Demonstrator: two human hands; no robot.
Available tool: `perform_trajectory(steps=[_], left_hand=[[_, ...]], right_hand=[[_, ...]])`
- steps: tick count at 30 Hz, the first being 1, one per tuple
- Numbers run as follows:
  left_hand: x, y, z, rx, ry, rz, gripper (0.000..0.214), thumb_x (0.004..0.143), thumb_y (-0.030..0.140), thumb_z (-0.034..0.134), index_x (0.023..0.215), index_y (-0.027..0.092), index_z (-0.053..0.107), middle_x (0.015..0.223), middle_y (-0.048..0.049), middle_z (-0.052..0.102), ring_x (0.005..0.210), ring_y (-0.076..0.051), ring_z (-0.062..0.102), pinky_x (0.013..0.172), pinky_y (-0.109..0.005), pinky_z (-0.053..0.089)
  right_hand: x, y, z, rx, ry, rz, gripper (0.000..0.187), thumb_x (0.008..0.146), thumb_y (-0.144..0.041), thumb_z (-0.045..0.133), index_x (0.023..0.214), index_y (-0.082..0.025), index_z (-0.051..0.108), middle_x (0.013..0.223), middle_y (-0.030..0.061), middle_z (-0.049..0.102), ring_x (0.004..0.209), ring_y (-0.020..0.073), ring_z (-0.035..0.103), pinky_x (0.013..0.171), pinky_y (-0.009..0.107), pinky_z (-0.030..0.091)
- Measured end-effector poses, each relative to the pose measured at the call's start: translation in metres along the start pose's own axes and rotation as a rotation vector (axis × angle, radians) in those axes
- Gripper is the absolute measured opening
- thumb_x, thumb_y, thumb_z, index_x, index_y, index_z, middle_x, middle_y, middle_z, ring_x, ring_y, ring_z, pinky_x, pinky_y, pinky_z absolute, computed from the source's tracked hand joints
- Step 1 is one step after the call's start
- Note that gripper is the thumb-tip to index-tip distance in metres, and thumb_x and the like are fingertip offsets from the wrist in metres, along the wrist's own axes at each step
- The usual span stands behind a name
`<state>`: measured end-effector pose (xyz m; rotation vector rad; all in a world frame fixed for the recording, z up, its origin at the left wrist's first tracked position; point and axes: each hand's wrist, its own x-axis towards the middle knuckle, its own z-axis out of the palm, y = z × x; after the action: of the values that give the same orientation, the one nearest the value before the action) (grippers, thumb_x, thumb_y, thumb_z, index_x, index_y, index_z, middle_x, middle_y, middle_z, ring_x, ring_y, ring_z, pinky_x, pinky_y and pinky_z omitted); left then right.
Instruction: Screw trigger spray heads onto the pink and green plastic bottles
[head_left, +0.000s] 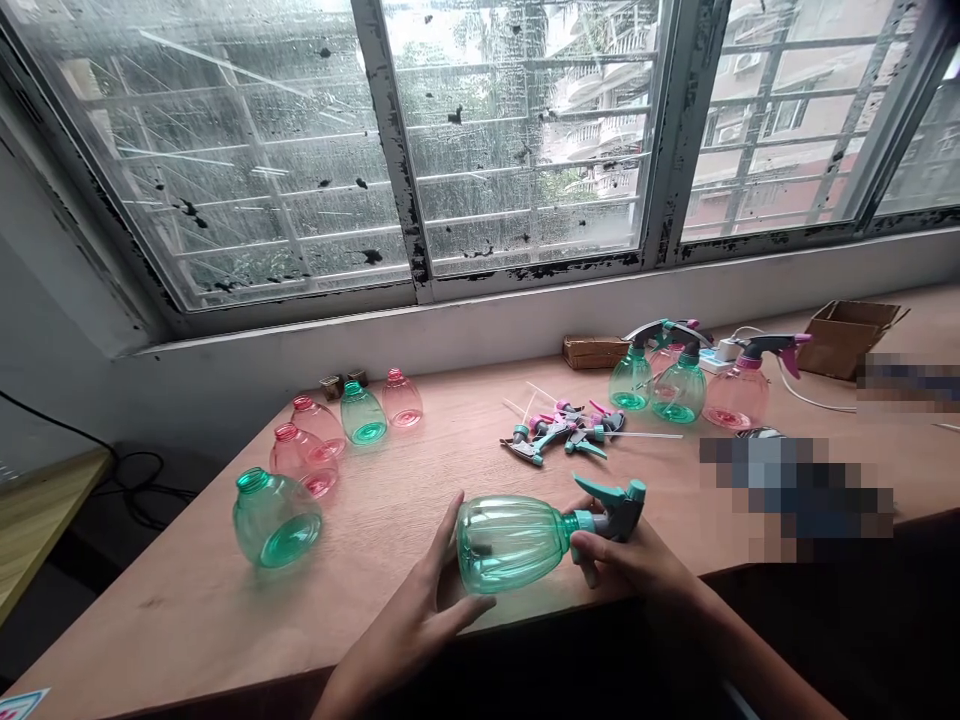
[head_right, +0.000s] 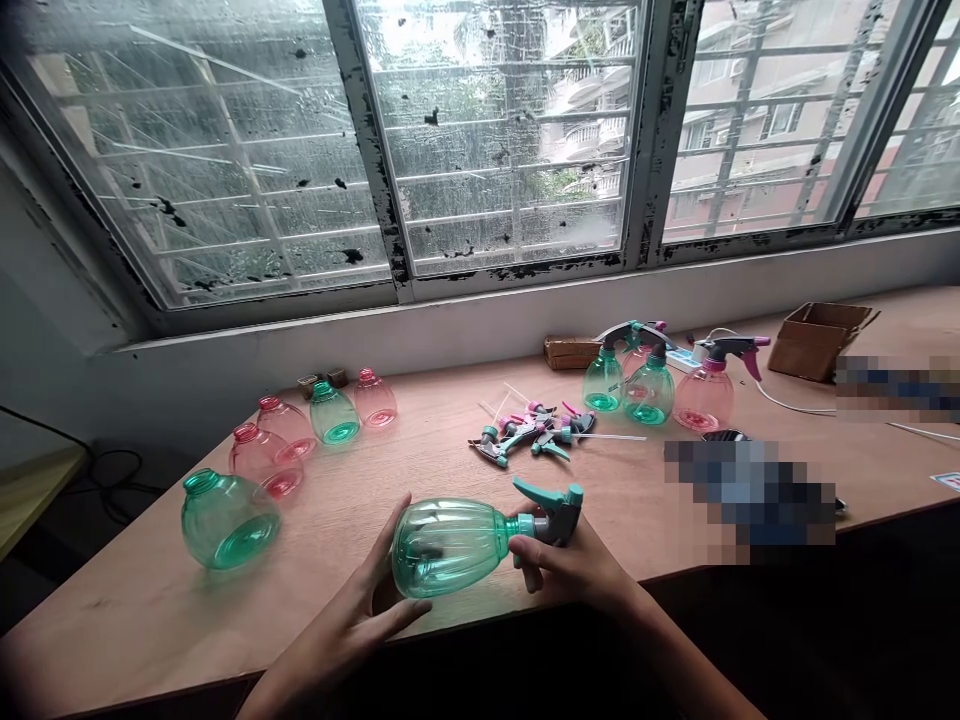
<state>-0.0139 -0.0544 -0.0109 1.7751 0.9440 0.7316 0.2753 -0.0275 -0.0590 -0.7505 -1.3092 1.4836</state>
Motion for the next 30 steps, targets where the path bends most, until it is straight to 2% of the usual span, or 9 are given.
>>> perform_trajectory(steps=[3,7,11,14,18,21,24,30], left_hand=[[0.0006,-0.0008,0.0017,-0.086,-0.04,-0.006,0.097,0.092,0.023,0.064,0.157,0.035,-0.007,0.167,-0.0026,0.018,0.15,-0.024,0.026,0.126,-0.046,0.016],[-0.0002,0.0014,0.0013,-0.177,-0.026,-0.039,0.096,0.093,0.025,0.064,0.158,0.03,-0.006,0.168,-0.0049,0.013,0.152,-0.028,0.02,0.125,-0.048,0.02],[0.0,0.0009,-0.0017,-0.044,-0.034,-0.063,0.093,0.091,0.026,0.067,0.159,0.031,0.004,0.166,-0.0038,0.019,0.153,-0.029,0.015,0.126,-0.049,0.016],[0.0011,-0.002,-0.0022,0.035,0.011,-0.026,0.095,0.091,0.025,0.067,0.159,0.033,0.0,0.167,-0.0029,0.017,0.153,-0.028,0.015,0.126,-0.05,0.011],[0.0013,-0.0032,-0.0004,-0.004,0.016,-0.016,0.096,0.092,0.023,0.064,0.158,0.032,-0.005,0.167,-0.0031,0.016,0.152,-0.025,0.018,0.126,-0.047,0.012],[0.0,-0.0009,0.0008,-0.045,0.014,-0.047,0.101,0.089,0.024,0.066,0.159,0.03,-0.006,0.168,-0.0033,0.013,0.153,-0.026,0.014,0.127,-0.046,0.012],[-0.0014,0.0013,0.0009,-0.064,0.01,-0.061,0.096,0.091,0.028,0.064,0.159,0.027,-0.004,0.168,-0.004,0.011,0.154,-0.026,0.01,0.127,-0.046,0.011],[0.0001,-0.0028,-0.0031,0.086,0.031,-0.068,0.095,0.088,0.027,0.07,0.159,0.029,0.008,0.167,-0.0048,0.015,0.153,-0.029,0.012,0.126,-0.05,0.007]], right_hand=[[-0.0002,-0.0012,0.0012,0.009,-0.006,0.009,0.035,0.083,-0.04,0.079,0.102,-0.017,0.061,0.069,-0.0002,0.068,0.049,0.0127,0.061,0.053,0.026,0.046],[-0.0008,-0.0015,0.0016,-0.004,0.009,0.014,0.037,0.082,-0.042,0.08,0.102,-0.017,0.061,0.069,-0.0004,0.068,0.049,0.0129,0.061,0.053,0.027,0.047],[-0.0013,0.0003,0.0002,-0.025,0.012,0.007,0.036,0.083,-0.042,0.079,0.103,-0.017,0.061,0.069,0.0,0.068,0.05,0.0136,0.061,0.054,0.027,0.046],[-0.001,0.001,-0.0003,-0.019,0.006,-0.003,0.036,0.084,-0.041,0.078,0.104,-0.018,0.061,0.07,0.0002,0.068,0.051,0.0136,0.061,0.055,0.028,0.046],[0.0,0.0001,0.0004,-0.007,0.0,-0.004,0.035,0.084,-0.04,0.078,0.104,-0.018,0.06,0.07,0.0,0.068,0.051,0.0135,0.061,0.055,0.027,0.046],[0.0001,-0.0004,0.0008,0.003,-0.008,0.003,0.034,0.084,-0.04,0.078,0.103,-0.018,0.061,0.07,0.0002,0.069,0.051,0.0128,0.061,0.054,0.026,0.046],[-0.0004,-0.0005,0.0007,0.01,-0.007,0.003,0.034,0.084,-0.039,0.079,0.103,-0.018,0.061,0.07,0.0,0.068,0.051,0.0129,0.061,0.054,0.027,0.046],[0.0,-0.0005,0.0003,0.004,-0.001,0.008,0.034,0.083,-0.04,0.079,0.103,-0.018,0.061,0.069,-0.0003,0.068,0.05,0.0129,0.061,0.053,0.027,0.047]])
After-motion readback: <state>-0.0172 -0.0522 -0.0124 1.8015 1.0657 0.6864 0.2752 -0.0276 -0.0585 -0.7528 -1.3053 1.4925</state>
